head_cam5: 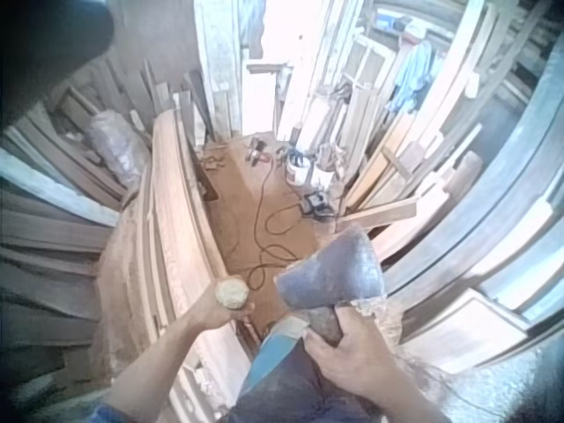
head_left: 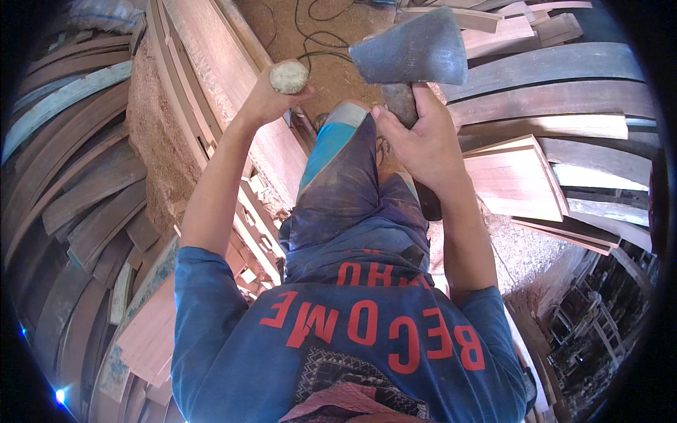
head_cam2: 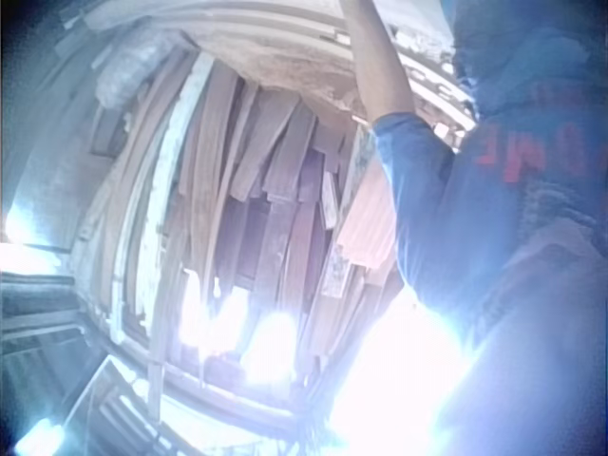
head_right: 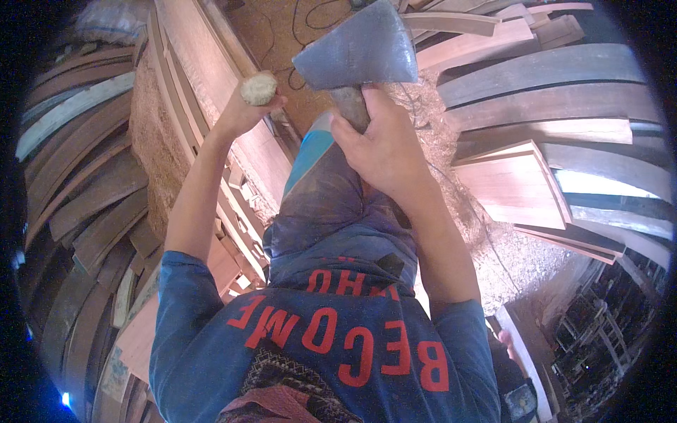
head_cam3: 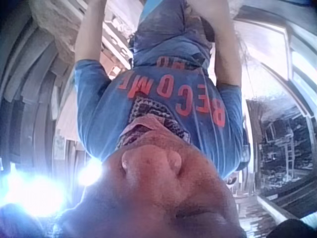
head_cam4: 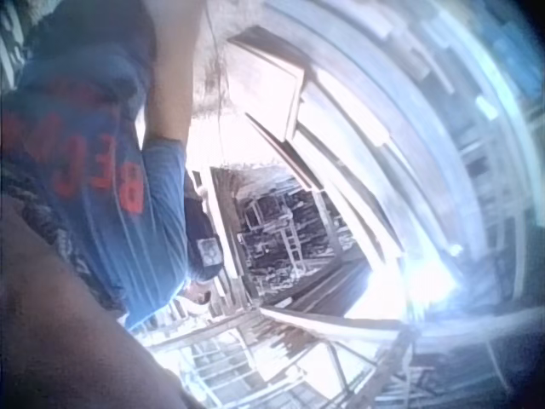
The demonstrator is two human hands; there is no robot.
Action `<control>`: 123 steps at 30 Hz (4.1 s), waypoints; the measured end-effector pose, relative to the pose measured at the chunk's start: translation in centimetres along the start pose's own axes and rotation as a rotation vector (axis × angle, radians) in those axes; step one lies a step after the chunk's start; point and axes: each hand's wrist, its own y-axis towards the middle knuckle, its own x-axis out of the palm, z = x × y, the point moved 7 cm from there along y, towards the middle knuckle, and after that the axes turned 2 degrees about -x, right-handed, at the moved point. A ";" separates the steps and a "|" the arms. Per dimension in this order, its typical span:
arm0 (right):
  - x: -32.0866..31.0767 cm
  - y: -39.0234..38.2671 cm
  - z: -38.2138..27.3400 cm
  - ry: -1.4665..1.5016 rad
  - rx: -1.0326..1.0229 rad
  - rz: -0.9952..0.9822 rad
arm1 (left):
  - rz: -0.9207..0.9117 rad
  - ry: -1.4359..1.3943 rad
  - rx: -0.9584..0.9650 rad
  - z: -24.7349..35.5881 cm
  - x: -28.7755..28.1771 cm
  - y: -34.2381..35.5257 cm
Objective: The person uses a chisel and a small round object to carve and shape a long wooden plank. They repeatedly strike the chisel with the round object to remove wood shavings, then scrape the surface and inspect the plank before moving it aside.
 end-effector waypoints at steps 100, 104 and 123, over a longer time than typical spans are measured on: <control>9.0 91.9 11.9 0.291 0.450 -0.266 | 0.536 0.018 -0.073 24.4 -71.0 59.3; 11.2 91.3 9.8 0.394 0.505 -0.211 | 0.470 0.085 -0.069 24.3 -74.9 61.9; 31.7 84.9 -6.6 0.348 0.651 -0.101 | 0.130 -0.073 0.022 -7.9 -90.7 79.7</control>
